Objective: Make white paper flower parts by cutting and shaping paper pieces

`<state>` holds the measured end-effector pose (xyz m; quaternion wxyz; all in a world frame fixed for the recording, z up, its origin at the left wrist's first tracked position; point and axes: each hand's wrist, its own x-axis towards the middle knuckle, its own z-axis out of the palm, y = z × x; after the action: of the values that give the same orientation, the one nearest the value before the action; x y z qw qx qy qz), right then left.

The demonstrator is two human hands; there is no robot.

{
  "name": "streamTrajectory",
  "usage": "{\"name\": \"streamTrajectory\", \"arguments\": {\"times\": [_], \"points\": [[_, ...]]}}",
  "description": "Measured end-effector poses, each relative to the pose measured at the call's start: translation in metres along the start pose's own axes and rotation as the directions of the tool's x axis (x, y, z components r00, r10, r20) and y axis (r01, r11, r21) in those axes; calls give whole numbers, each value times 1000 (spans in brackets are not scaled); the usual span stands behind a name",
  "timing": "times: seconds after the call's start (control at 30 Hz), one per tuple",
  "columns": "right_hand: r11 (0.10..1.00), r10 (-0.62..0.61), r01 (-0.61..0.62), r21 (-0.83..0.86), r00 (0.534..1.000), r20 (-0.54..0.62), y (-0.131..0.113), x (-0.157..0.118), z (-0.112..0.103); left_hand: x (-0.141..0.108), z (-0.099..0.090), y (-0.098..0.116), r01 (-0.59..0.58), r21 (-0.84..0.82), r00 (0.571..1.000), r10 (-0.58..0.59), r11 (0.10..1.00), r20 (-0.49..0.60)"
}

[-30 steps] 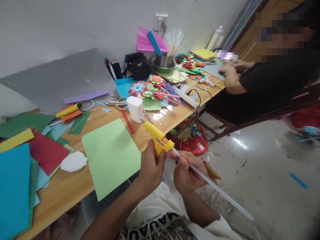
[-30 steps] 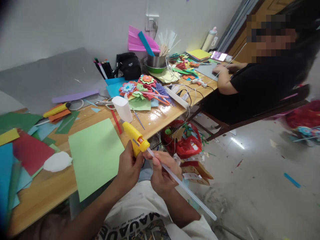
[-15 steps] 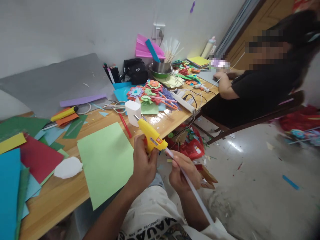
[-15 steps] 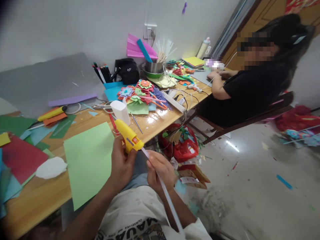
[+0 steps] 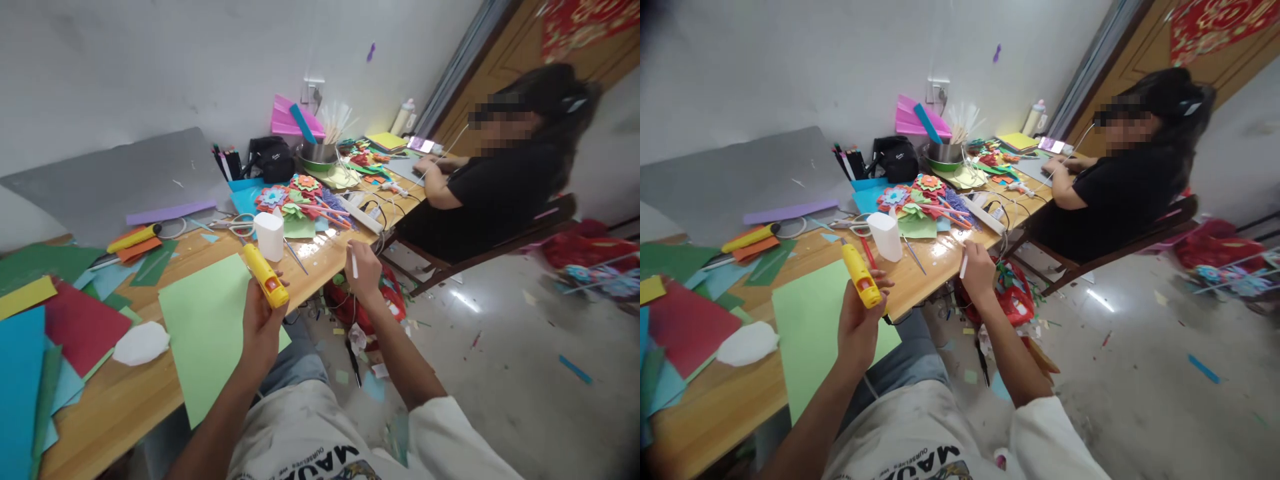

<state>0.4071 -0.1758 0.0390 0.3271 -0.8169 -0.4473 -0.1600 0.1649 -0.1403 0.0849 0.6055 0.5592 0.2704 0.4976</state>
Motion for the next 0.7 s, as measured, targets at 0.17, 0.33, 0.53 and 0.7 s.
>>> {"name": "streamTrajectory", "arguments": {"times": [0.17, 0.33, 0.53, 0.7], "points": [[946, 44, 58, -319, 952, 303, 5, 18, 31, -1, -12, -8, 16, -23, 1000, -16, 1000, 21], [999, 43, -46, 23, 991, 129, -3, 17, 22, 1, -9, -6, 69, -33, 997, -68, 997, 24], [707, 20, 179, 685, 962, -271, -61, -45, -51, 7, 8, -5, 175, -70, 984, -176, 982, 0], [606, -192, 363, 708, 930, -312, -96, -82, -85, 8, 23, 0, 180, -106, 983, -184, 978, -27]]}}
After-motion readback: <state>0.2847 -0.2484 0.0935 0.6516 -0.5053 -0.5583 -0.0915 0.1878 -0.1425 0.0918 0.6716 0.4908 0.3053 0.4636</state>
